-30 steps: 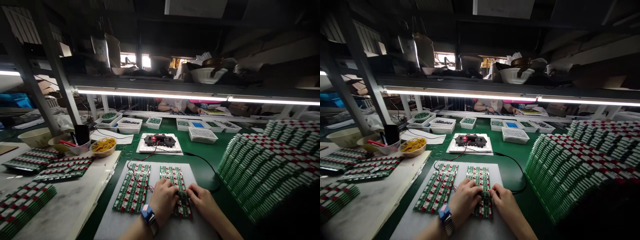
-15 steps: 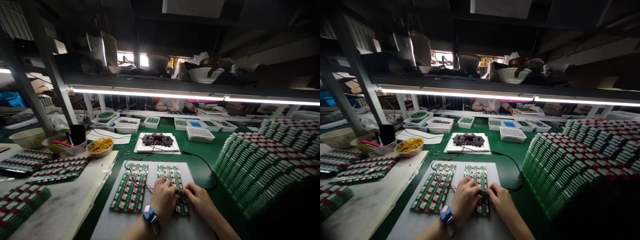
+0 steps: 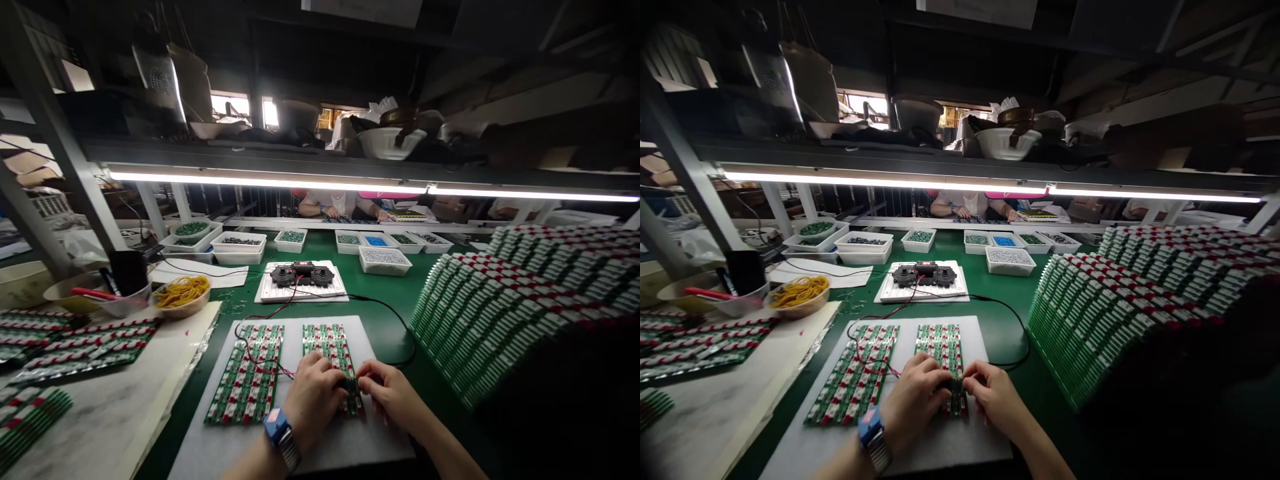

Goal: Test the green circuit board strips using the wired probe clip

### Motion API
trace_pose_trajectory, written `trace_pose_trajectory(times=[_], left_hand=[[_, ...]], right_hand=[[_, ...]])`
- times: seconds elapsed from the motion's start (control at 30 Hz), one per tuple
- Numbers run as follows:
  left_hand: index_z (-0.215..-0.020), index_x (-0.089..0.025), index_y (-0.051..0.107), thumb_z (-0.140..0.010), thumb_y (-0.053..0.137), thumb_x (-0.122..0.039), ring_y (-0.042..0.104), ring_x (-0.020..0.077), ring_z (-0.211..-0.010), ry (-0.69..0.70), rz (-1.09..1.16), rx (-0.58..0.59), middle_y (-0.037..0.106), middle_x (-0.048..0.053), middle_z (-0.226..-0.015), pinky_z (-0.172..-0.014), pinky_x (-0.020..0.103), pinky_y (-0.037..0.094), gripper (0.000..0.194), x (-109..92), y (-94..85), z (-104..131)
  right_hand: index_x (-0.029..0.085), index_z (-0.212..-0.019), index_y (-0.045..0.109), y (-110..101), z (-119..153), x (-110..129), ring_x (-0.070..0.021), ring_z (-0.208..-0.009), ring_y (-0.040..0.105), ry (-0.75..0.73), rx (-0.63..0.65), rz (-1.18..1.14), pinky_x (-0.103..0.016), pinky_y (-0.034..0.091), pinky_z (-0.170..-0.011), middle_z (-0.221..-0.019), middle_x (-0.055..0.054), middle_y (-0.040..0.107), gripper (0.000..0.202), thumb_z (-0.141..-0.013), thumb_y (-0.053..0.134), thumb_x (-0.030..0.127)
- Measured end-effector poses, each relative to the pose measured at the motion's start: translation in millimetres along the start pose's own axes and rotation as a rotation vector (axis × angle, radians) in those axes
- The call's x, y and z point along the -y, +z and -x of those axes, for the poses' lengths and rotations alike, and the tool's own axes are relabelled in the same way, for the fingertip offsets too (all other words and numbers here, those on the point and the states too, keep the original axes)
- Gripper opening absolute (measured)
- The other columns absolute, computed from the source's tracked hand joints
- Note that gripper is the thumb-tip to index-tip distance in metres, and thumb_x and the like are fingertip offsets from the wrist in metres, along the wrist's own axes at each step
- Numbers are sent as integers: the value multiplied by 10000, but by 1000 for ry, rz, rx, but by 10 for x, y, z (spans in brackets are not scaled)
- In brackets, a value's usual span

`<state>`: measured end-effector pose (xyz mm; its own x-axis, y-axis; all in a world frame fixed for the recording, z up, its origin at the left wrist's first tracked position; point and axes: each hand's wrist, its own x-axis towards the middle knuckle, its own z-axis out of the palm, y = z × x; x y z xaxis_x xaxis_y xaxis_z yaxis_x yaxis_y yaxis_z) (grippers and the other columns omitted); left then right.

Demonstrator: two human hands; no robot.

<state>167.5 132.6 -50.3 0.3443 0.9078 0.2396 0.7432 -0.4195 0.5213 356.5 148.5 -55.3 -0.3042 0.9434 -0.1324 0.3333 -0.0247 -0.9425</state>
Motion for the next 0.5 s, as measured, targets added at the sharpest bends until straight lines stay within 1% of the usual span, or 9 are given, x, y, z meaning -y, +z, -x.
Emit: trace_pose_trajectory(times=[0.13, 0.23, 0.33, 0.43, 0.5], left_hand=[[-920, -261, 726, -776, 713, -170, 511, 214, -935, 19, 34, 11, 655, 6, -861, -890, 345, 423, 171, 34, 24, 11], [-910, -275, 733, -800, 683, -192, 509, 213, -933, 3, 48, 18, 655, 4, -844, -886, 346, 422, 147, 56, 42, 14], [-876, -290, 742, -812, 668, -217, 509, 222, -938, -21, 48, 16, 658, 2, -827, -949, 398, 381, 122, 51, 54, 15], [-853, -294, 745, -814, 658, -211, 525, 213, -925, -31, 50, 5, 657, -4, -813, -1028, 447, 305, 126, 34, 62, 10], [-855, -293, 746, -816, 649, -212, 538, 207, -911, -42, 56, 11, 653, -2, -810, -1035, 450, 301, 132, 31, 67, 4]], right_hand=[[194, -740, 556, -20, 21, 28, -78, -355, 412, 8, 39, 8, -164, 302, -301, -529, 74, 496, 176, -738, 538, 370], [199, -745, 545, -7, 29, 23, -89, -348, 415, 25, 48, 29, -167, 305, -300, -489, 79, 485, 197, -746, 524, 395], [211, -755, 512, 45, 18, -16, -109, -350, 449, 36, 54, 54, -180, 319, -310, -489, 58, 538, 246, -787, 482, 453], [220, -702, 474, 110, -6, -63, -121, -362, 477, -4, -51, 132, -192, 318, -340, -484, 44, 539, 274, -808, 440, 470], [218, -666, 472, 139, -21, -85, -125, -392, 493, -47, -127, 196, -203, 337, -379, -492, 44, 513, 273, -803, 439, 452]])
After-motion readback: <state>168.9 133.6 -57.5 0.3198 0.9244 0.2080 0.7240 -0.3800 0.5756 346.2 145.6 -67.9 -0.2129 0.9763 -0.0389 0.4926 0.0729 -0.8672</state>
